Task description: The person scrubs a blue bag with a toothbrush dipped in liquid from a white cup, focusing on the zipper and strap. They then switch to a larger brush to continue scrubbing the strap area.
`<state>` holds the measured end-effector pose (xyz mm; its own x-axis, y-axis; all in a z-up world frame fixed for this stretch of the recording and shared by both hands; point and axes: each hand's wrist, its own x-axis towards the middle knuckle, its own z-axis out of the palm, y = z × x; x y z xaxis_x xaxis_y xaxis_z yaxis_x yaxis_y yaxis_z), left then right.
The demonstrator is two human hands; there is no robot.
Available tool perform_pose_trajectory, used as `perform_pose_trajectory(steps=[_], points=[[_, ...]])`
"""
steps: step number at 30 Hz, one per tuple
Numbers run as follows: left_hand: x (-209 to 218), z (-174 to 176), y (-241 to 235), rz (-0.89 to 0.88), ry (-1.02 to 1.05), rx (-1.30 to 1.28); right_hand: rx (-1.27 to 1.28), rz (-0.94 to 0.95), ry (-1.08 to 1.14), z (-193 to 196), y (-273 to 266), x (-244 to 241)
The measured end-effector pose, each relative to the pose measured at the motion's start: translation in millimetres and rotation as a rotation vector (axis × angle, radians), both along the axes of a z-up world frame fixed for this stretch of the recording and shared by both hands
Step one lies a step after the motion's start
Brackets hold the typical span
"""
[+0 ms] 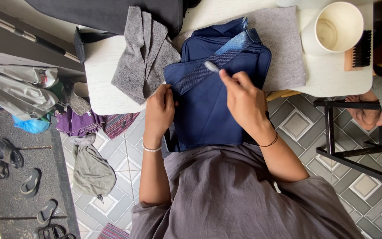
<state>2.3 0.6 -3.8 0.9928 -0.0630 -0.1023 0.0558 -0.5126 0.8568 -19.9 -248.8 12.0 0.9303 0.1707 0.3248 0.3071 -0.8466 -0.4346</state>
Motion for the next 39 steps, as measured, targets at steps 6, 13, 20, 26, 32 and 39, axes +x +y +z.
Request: perform_pose_trajectory(steps=[6,13,20,26,32,39], points=[[-0.3,0.1,0.0,0.005,0.000,-0.002,-0.086,-0.009,0.016,2.3,-1.3,-9.8],[-10.0,22.6,11.9,0.007,0.009,0.053,0.021,0.003,0.047,10.7,-16.8,-1.7],[-22.3,30.0,12.6,-0.046,0.001,0.104,0.211,-0.205,-0.148,79.0,-119.2,-4.0],[-25.9,35.6,0.1,-0.044,0.144,-0.109,-0.355,-0.364,0.020,56.5,-230.7,28.0],[-23.2,27.7,-0.2,0.048,0.202,-0.077,-0.494,-0.323,0.232,21.3,-248.5,72.4],[-29.1,37.9,7.7,0.125,0.296,-0.260,-0.587,-0.332,0.106,42.4,-242.0,51.2]])
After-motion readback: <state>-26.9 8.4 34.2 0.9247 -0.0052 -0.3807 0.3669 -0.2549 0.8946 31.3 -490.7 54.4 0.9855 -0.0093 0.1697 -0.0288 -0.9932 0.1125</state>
